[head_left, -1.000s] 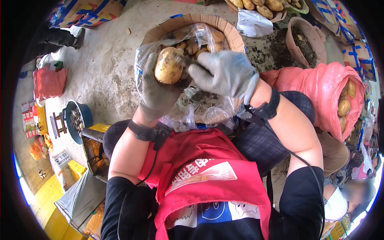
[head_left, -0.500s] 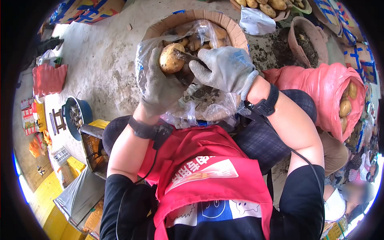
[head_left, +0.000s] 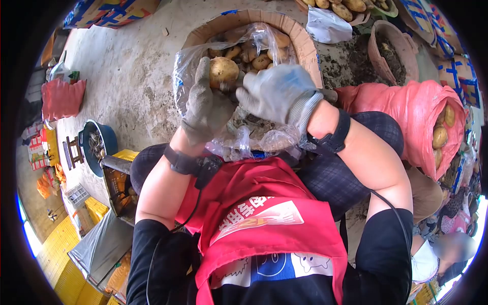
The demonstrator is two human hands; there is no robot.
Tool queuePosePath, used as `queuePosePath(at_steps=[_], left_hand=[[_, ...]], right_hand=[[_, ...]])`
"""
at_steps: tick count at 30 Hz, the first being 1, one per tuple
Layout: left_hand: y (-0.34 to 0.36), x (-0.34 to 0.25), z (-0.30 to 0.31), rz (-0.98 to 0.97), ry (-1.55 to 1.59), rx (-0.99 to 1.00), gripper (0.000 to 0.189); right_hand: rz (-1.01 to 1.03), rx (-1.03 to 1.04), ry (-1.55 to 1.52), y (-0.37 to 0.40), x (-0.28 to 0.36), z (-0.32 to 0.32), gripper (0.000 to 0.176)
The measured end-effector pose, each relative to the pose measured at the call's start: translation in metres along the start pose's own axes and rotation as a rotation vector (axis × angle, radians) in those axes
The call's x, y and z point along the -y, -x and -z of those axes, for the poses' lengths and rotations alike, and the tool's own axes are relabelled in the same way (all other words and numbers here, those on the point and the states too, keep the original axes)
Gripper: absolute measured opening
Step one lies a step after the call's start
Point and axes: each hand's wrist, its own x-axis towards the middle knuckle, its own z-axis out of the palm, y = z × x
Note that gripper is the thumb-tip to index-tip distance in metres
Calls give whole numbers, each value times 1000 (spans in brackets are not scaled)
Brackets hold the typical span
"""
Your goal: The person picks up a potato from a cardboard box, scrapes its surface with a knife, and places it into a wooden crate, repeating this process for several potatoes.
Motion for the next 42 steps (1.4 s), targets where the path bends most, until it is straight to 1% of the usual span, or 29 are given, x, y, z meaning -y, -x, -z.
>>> queuePosePath(at_steps=[2, 4, 6, 8, 10, 11, 13, 15, 16, 18, 19, 20, 22, 24, 25, 26, 27, 29, 31, 33, 34, 35, 36, 37, 38, 39, 40, 41, 42], left_hand=[[5, 1, -7, 11, 17, -13, 57], [5, 1, -7, 21, 34, -25, 58], [2, 1, -1, -4, 46, -18, 58], [3, 2, -9, -11, 38, -42, 59], [3, 3, -13, -10, 25, -64, 61], [4, 4, -13, 8, 21, -86, 59], [1, 1, -6, 26, 16, -106, 57], [-5, -4, 8, 74, 171, -21, 51], [-3, -6, 3, 69, 174, -18, 51], [3, -8, -10, 112, 237, -35, 47], [1, -4, -9, 107, 235, -30, 47], [1, 3, -6, -187, -175, 73, 48], [9, -2, -1, -486, -593, 164, 49], [19, -39, -1, -22, 151, 10, 41], [39, -53, -21, -66, 218, 3, 32], [68, -66, -35, -183, 202, 8, 22], [90, -92, -20, -162, 372, 123, 16], [165, -124, -23, -362, 224, 127, 20], [245, -143, -2, -569, 57, 48, 24], [323, -148, 52, -754, -121, -159, 26], [358, -142, 85, -829, -266, -324, 26], [391, -130, 126, -875, -585, -560, 27], [423, -114, 174, -822, -1346, -889, 28], [448, -94, 217, -695, -1749, -1036, 30], [473, -73, 271, -564, -1870, -1064, 31], [501, -52, 367, -543, -1430, -984, 32], [522, -31, 442, -548, -982, -950, 34], [508, -13, 413, -481, -349, -986, 40], [492, -11, 382, -470, 107, -978, 47]], right_hand=[[108, 140, 3, 4, 5, 1, 38], [85, 111, -14, 5, 5, 7, 38], [-56, -3, -52, 0, 0, 9, 38], [-65, -15, -73, -3, -6, 6, 39], [-70, 59, -85, -4, -5, 1, 39], [-17, 182, -41, -3, -3, 7, 40], [-10, 136, -51, 1, -2, 11, 40], [-14, 34, -14, -1, -4, 10, 40], [-9, 33, -10, -3, -7, 7, 40], [35, 17, 75, -5, -12, 2, 37], [141, 22, 70, -4, -12, 3, 37], [145, 19, 70, -4, -11, 6, 37], [174, -31, -6, -3, -7, 13, 38], [129, -174, -34, -7, -18, 18, 35], [81, -230, -93, -11, -27, 22, 37], [31, -282, -153, -12, -34, 28, 40], [-100, -250, -194, -8, -38, 37, 42], [-170, -274, -207, -1, -49, 49, 42], [-208, -272, -170, 6, -66, 52, 42], [-169, -297, -270, 18, -76, 56, 38], [-172, -309, -267, 23, -77, 60, 38], [-168, -336, -267, 28, -77, 63, 36], [-165, -361, -268, 34, -76, 65, 35], [-183, -378, -203, 40, -68, 73, 34], [-168, -425, -145, 43, -71, 72, 35], [-152, -437, -125, 45, -75, 69, 36], [-137, -450, -104, 46, -80, 69, 37], [-120, -437, -141, 48, -84, 70, 40], [-123, -440, -141, 49, -84, 70, 40]])
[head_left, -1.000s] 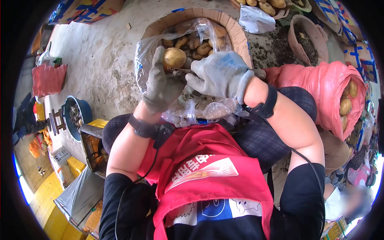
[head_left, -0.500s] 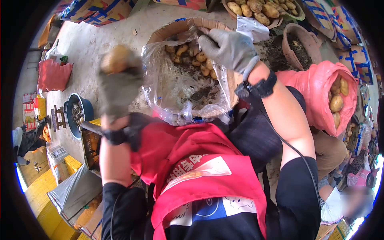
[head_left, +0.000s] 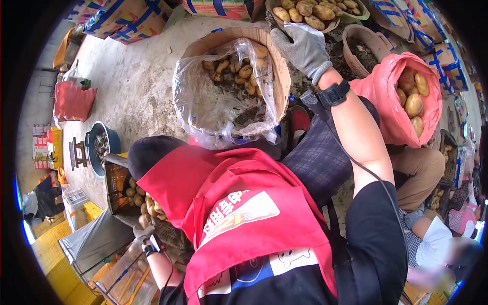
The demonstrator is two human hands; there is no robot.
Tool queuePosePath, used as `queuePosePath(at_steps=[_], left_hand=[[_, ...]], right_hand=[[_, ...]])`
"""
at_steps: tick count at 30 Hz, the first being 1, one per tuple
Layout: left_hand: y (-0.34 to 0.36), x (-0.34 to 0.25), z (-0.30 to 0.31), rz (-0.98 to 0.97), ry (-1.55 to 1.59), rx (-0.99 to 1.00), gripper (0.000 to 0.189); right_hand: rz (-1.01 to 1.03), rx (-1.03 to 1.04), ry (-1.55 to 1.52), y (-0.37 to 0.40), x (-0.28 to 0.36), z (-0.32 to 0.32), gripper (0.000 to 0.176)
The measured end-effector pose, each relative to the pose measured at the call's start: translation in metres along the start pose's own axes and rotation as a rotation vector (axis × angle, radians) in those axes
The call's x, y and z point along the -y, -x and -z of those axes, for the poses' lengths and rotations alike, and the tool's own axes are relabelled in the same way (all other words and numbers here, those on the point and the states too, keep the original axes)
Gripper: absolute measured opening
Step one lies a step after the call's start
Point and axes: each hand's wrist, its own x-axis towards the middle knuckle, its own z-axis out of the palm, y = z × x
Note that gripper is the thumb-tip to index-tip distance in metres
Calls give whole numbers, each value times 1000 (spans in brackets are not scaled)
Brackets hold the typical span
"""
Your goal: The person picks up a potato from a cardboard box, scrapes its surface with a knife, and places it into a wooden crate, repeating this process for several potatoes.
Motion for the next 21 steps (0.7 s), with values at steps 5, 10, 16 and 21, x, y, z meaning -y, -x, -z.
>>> queuePosePath(at_steps=[5, 10, 16, 21], left_hand=[[53, -64, -188, -96, 35, 276, 61], [98, -75, -432, -487, -650, 754, 48], [-14, 115, -607, 128, -1041, 931, 54], [-108, 268, -658, -204, -1484, 677, 66]], right_hand=[[-39, -32, -97, -3, 4, 7, 40], [-59, -15, -151, -7, 14, 15, 38], [-19, -3, 40, -5, 14, 28, 13], [-294, 83, -93, -19, 11, 33, 19]])
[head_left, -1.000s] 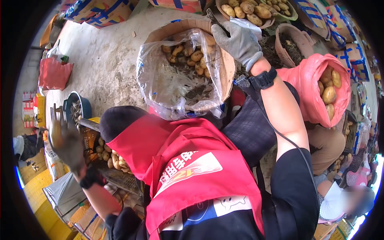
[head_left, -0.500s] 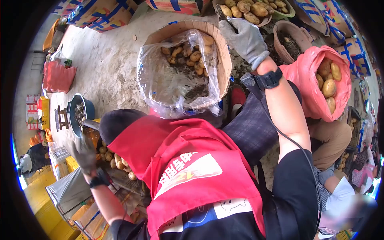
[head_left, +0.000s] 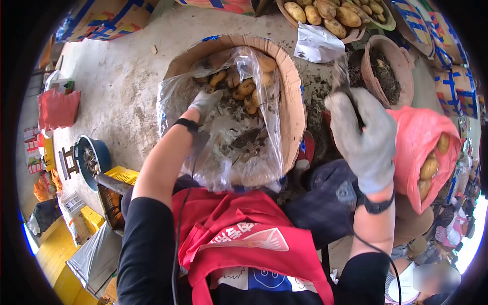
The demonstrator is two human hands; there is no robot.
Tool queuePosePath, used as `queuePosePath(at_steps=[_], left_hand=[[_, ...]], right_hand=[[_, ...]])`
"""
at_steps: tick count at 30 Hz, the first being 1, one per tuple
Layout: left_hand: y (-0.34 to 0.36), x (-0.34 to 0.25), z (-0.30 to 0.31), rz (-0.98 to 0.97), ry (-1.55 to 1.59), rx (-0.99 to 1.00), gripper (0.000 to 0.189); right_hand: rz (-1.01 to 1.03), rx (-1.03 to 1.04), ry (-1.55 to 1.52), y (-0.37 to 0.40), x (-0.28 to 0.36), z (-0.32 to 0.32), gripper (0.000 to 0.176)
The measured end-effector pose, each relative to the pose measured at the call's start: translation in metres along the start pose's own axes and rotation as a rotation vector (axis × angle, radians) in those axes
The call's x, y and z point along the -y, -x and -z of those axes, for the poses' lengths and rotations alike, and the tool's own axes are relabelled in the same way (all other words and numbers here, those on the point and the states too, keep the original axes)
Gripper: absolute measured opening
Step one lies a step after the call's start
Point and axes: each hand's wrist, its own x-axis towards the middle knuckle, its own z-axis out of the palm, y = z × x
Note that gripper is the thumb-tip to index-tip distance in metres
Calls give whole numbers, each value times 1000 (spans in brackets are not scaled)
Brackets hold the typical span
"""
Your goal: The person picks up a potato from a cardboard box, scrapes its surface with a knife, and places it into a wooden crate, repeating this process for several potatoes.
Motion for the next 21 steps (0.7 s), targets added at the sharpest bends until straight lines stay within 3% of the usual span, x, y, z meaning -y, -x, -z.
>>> queuePosePath(at_steps=[2, 4, 5, 7, 8, 11, 13, 15, 17, 19, 21], left_hand=[[-27, -3, -21, -12, 21, -39, 67], [-48, -10, -30, 11, -195, -292, 67], [-54, -13, -34, 24, -187, -284, 67], [-61, -11, -42, 75, 41, -500, 66], [-66, -8, -46, 86, 42, -498, 66], [-66, -24, -44, -142, 355, -489, 65], [-55, -62, -19, 151, 629, -148, 57], [-23, -104, 12, -191, 732, -202, 42], [-21, -123, 52, -355, 765, -208, 39], [-5, -138, 87, -689, 617, -271, 41], [13, -145, 137, -788, 537, -318, 42]], right_hand=[[-116, 68, 0, -6, 3, 2, 18], [-266, 104, -5, -16, 4, -2, 14], [-271, 120, 2, -19, 2, -5, 14], [-267, 147, 32, -24, -4, -8, 13], [-174, 197, 87, -25, -9, -8, 21], [-180, 206, 93, -28, -15, -14, 20], [-179, 218, 106, -29, -16, -15, 19], [-181, 225, 119, -30, -16, -13, 19], [-199, 200, 10, -31, -9, -15, 17], [-163, 172, 0, -28, -6, -15, 15], [-94, 100, 5, -25, -4, -16, 14]])
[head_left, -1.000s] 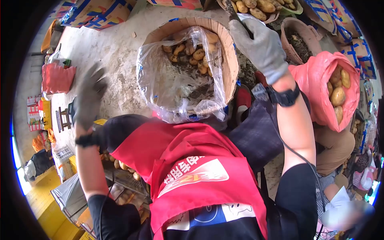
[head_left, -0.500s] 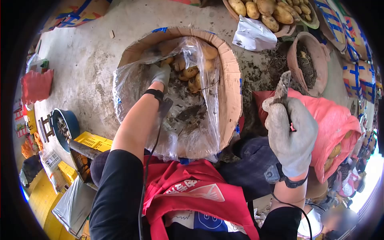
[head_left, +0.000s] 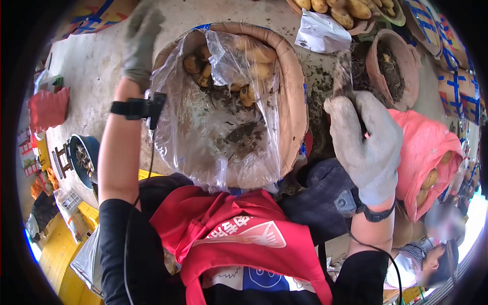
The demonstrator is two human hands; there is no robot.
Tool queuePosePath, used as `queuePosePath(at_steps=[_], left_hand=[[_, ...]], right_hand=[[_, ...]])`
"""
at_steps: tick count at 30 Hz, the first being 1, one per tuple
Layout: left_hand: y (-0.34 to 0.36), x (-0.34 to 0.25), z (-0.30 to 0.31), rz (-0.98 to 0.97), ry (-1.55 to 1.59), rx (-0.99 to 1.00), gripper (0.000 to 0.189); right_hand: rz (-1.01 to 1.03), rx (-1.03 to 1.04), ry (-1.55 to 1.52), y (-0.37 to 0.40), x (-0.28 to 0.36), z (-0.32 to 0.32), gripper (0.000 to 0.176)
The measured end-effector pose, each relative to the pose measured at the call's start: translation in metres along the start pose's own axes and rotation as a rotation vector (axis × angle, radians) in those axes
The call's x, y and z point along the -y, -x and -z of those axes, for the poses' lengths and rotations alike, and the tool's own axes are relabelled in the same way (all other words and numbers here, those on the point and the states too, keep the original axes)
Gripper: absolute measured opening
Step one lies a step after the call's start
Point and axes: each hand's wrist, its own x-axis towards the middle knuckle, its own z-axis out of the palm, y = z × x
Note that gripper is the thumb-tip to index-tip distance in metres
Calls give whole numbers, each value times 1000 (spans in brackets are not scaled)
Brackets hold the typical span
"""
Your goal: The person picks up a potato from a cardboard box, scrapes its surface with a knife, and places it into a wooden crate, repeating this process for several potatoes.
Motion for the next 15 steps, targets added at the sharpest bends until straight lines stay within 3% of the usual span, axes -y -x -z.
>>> queuePosePath(at_steps=[2, 4, 6, 8, 12, 14, 15], left_hand=[[4, -46, 17, 32, -86, -41, 41], [35, -83, 22, 43, -59, -38, 42], [64, -106, 33, 124, 214, 105, 43], [97, -120, 40, 134, 295, 155, 42], [156, -122, 44, 188, 538, 131, 42], [174, -109, 53, 228, 583, -5, 47], [175, -92, 64, 230, 579, -110, 47]], right_hand=[[23, 0, 41, 2, -8, -1, 16], [191, 33, 348, 1, -24, -2, 25], [-120, 93, 350, -4, -27, -6, 34], [-254, 183, 442, -16, -38, -15, 34], [-332, 217, 517, -18, -102, -57, 32], [-478, 273, 589, -6, -108, -69, 37], [-381, 164, 632, 6, -104, -76, 39]])
